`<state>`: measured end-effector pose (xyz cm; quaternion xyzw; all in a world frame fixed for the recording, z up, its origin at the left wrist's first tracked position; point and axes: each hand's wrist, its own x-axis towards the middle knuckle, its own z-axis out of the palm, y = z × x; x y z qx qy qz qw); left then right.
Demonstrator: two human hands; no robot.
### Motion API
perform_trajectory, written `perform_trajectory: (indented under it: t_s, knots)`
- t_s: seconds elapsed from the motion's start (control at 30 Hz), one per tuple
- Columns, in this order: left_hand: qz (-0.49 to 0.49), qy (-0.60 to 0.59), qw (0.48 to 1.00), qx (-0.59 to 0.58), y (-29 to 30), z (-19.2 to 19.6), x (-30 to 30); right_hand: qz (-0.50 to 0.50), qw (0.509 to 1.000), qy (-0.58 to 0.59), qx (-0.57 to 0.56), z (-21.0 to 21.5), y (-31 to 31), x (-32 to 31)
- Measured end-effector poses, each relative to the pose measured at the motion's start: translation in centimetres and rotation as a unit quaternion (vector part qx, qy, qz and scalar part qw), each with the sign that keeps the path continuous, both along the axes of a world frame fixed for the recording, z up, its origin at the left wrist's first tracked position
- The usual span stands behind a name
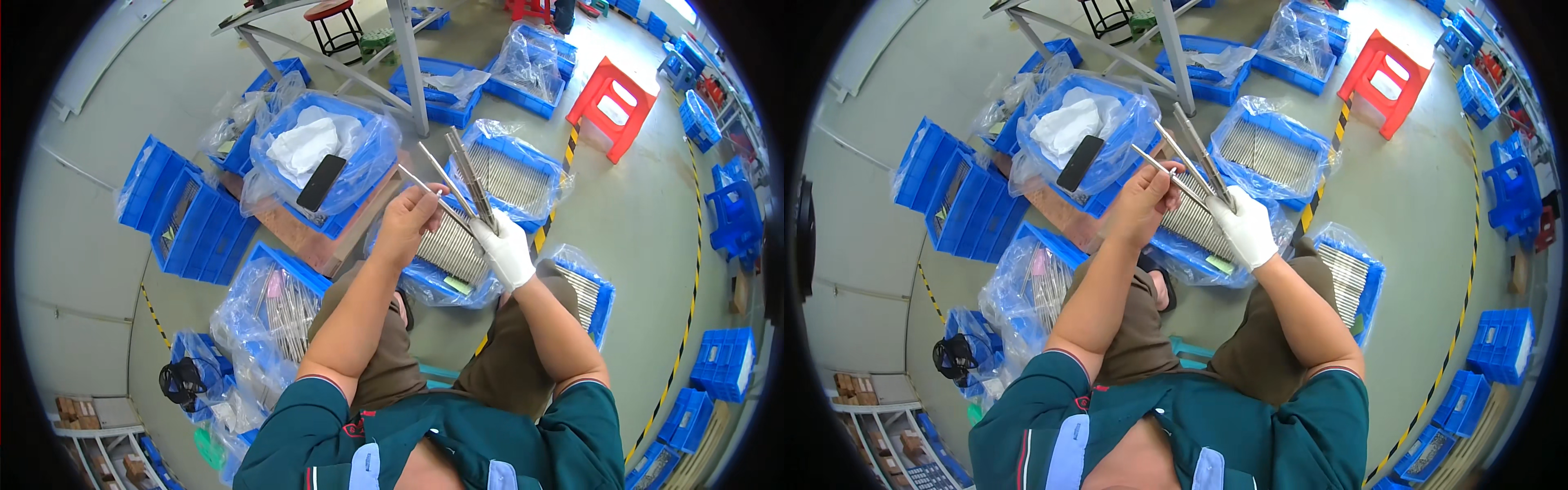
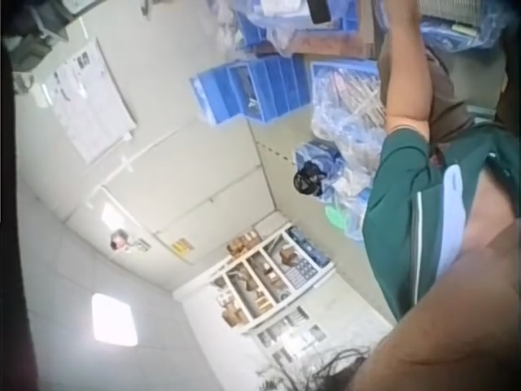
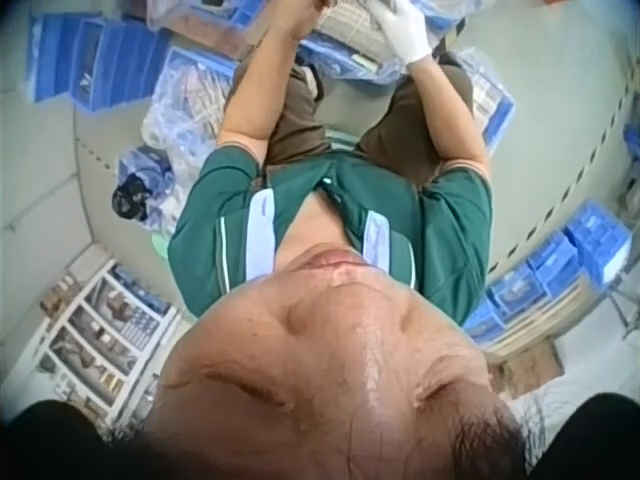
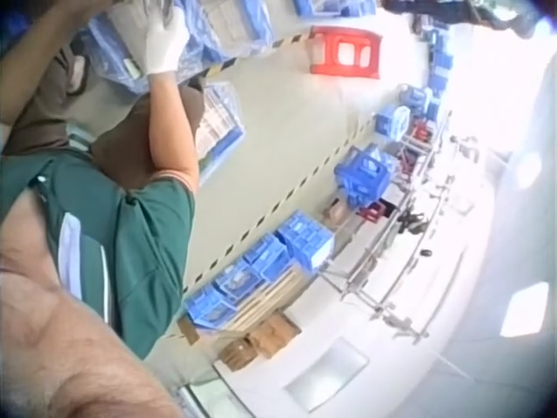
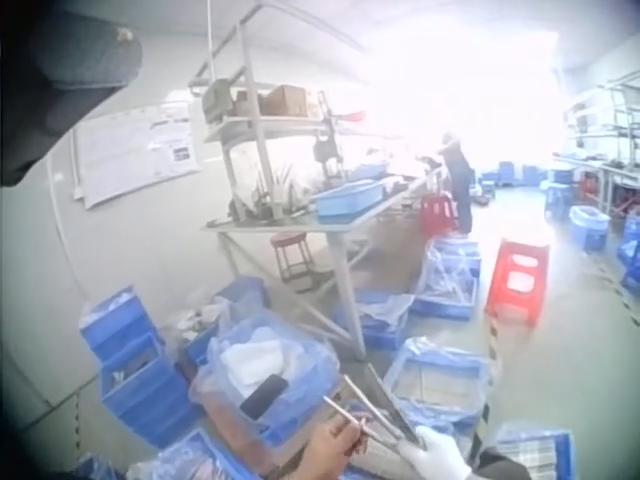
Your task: Inspecting and sorting metal rods and small ring components in a factory environment.
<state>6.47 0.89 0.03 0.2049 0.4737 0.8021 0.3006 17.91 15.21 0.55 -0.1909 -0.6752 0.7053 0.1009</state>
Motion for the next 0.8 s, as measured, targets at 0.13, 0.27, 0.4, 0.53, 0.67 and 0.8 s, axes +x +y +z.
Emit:
perform_trajectory:
  t_s: [0.13,0.27,0.4,0.53,0.67,0.8]
  knots:
    - [0.127,0.02,0.991,0.029,-0.8,0.9,-1.7,0.013,0.996,-0.021,0.088,0.0,0.4,0.5]
    - [0.107,-0.035,0.987,0.113,-2.6,2.1,-3.8,0.063,0.997,-0.047,0.024,0.7,0.4,0.9]
    - [0.056,-0.075,0.987,0.131,-2.1,1.5,-3.3,0.096,0.994,-0.022,-0.047,0.3,0.1,0.9]
    - [0.052,-0.063,0.992,0.096,-2.2,1.5,-2.9,0.111,0.989,-0.025,-0.098,0.2,0.2,0.7]
    - [-0.029,-0.058,0.992,0.109,-2.1,1.5,-2.6,0.119,0.975,-0.02,-0.187,1.2,0.0,0.7]
    - [-0.118,-0.071,0.989,0.046,-1.0,1.6,-0.9,0.124,0.973,-0.03,-0.193,1.7,0.4,0.8]
